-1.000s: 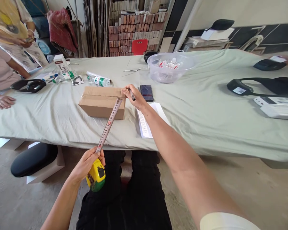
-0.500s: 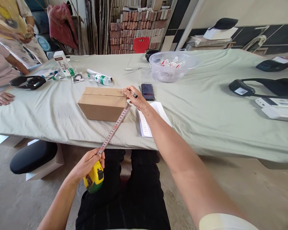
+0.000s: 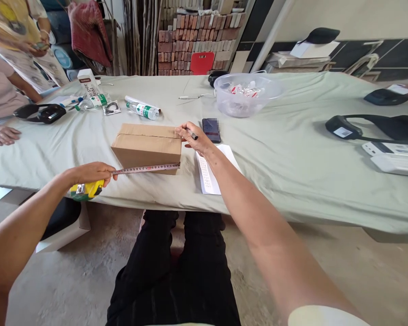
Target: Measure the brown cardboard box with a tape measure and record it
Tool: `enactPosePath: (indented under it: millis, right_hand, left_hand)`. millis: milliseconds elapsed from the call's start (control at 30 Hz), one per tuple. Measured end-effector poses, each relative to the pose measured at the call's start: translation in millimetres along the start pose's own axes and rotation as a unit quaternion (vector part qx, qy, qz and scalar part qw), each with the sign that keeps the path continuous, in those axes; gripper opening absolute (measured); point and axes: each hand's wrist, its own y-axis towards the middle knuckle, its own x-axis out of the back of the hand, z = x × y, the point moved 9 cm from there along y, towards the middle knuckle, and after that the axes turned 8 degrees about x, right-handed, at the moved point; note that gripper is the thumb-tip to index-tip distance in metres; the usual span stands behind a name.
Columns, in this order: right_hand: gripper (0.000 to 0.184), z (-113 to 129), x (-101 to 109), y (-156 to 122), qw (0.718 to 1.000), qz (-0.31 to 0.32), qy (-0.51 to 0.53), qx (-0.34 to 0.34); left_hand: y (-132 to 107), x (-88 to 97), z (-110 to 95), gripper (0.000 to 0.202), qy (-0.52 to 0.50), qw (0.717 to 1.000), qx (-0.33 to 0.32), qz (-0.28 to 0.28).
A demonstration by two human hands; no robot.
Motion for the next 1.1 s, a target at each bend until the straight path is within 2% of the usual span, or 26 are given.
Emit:
enactPosePath:
  millis: [67,167,233,367,567,800,1100]
  right_hand:
    - [0.054,-2.0,-0.3,0.2,1.0,0.004,-0.003,0.005]
    - [0.055,-6.6,-0.3,0.2,1.0,0.006,-0.003,0.003]
    - [0.054,-9.2,0.7,-0.5,1.0,0.0,-0.006,-0.004]
    - [0.051,-12.6,-1.1,-1.8,1.0,0.008,0.003,-0.014]
    - [0.049,-17.2,-1.3,-2.8,1.0,0.009,0.008,-0.025]
    - [0.048,-16.2,1.2,0.9,0.999,-0.001,-0.007,-0.036]
    - [0.05,-15.8,0.6,0.6,0.999,0.0,-0.014,-0.039]
  left_hand:
    - [5.2,10.1,1.5,0.036,0.025,1.0,0.011,-0.004]
    - [10.3,14.5,6.6,0.049,0.016,0.999,0.04,0.002]
    - [11.7,14.2,8.2,0.052,0.002,0.999,0.052,0.008]
    - [11.8,16.7,1.1,0.054,0.001,0.999,0.036,-0.003]
    - [12.3,17.8,1.0,0.049,-0.013,0.998,0.059,-0.004]
    - [11.7,18.0,-2.1,0.045,-0.003,0.999,0.05,-0.006]
    - [23.1,13.8,10.4,0.028,-0.014,0.998,0.057,-0.009]
